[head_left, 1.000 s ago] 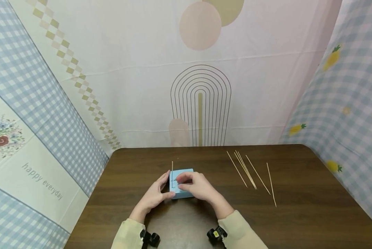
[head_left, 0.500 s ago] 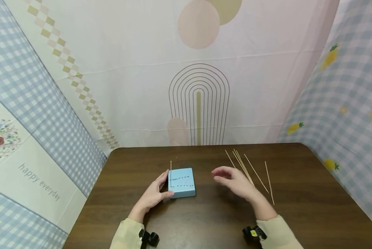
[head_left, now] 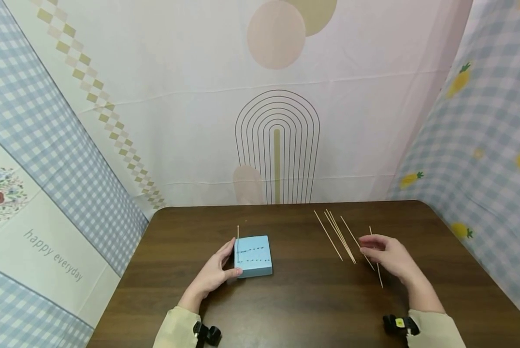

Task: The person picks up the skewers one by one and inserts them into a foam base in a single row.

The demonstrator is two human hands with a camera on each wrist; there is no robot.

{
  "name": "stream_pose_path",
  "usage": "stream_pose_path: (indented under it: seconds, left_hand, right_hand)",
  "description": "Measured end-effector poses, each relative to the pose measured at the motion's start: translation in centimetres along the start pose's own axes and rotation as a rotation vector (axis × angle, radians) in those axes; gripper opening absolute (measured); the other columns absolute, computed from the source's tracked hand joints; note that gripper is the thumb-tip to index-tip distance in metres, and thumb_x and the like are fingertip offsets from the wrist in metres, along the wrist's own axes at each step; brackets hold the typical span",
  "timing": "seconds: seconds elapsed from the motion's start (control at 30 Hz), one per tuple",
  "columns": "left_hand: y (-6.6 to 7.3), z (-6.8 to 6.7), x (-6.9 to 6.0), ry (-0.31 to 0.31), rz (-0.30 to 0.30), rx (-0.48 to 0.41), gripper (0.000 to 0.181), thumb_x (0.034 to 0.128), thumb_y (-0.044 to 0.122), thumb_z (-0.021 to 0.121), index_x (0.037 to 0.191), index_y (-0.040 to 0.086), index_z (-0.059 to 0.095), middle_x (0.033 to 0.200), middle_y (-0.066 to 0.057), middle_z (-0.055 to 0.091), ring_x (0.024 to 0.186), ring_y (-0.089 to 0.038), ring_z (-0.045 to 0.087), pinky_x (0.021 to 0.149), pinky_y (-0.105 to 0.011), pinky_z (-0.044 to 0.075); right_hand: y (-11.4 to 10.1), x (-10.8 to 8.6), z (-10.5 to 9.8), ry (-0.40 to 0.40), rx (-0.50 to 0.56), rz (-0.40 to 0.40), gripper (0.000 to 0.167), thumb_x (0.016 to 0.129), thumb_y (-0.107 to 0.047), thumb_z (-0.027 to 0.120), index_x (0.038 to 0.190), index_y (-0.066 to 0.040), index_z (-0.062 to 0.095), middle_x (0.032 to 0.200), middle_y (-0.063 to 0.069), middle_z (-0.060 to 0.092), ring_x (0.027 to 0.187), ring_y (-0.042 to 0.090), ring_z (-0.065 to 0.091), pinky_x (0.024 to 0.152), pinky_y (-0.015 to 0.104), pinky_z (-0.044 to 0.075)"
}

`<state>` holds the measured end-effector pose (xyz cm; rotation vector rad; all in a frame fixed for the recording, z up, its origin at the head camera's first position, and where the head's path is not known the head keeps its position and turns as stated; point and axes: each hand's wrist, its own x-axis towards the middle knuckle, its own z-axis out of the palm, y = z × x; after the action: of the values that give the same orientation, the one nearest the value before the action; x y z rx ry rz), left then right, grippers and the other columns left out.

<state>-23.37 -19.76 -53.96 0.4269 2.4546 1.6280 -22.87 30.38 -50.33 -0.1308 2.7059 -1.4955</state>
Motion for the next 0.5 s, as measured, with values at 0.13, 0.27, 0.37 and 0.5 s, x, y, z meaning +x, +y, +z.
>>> stream_pose_path:
  seconds: [0.13,0.27,0.37,0.5]
  left_hand:
    - [0.1,0.0,-0.1,-0.005,-0.003,-0.003,0.094,0.0936,0.009,0.083,0.169,0.005,0.027,0.175,-0.022,0.020,0.160,-0.041,0.020,0.126,-0.057,0.024]
    - [0.1,0.0,-0.1,-0.003,-0.006,-0.001,0.094,0.0937,0.010,0.083,0.169,0.005,0.027,0.175,-0.021,0.020,0.161,-0.040,0.020,0.126,-0.056,0.024]
    - [0.0,0.0,0.0,-0.001,-0.005,0.003,0.094,0.0939,0.010,0.083,0.169,0.006,0.027,0.175,-0.021,0.020,0.161,-0.039,0.020,0.127,-0.056,0.024]
    - [0.0,0.0,0.1,0.001,0.000,0.000,0.093,0.0937,0.009,0.083,0.169,0.007,0.028,0.175,-0.022,0.021,0.161,-0.040,0.021,0.126,-0.057,0.025]
  right_hand:
    - [1.4,-0.3,-1.2,0.010,-0.031,0.029,0.045,0.100,-0.012,0.077,0.137,0.012,0.064,0.130,0.030,0.069,0.099,0.013,0.071,0.078,0.028,0.061]
    - [2.5,-0.3,-2.0,0.033,-0.029,0.080,0.049,0.098,-0.010,0.078,0.139,0.013,0.061,0.131,0.032,0.068,0.097,0.009,0.070,0.076,0.028,0.061]
    - [3.2,-0.1,-2.2,0.054,-0.038,0.112,0.051,0.097,-0.010,0.080,0.138,0.012,0.061,0.129,0.031,0.069,0.094,0.007,0.069,0.075,0.028,0.060]
    - [3.8,0.0,-2.2,0.069,-0.043,0.130,0.051,0.095,-0.010,0.082,0.135,0.013,0.061,0.125,0.030,0.071,0.090,0.004,0.067,0.073,0.027,0.060]
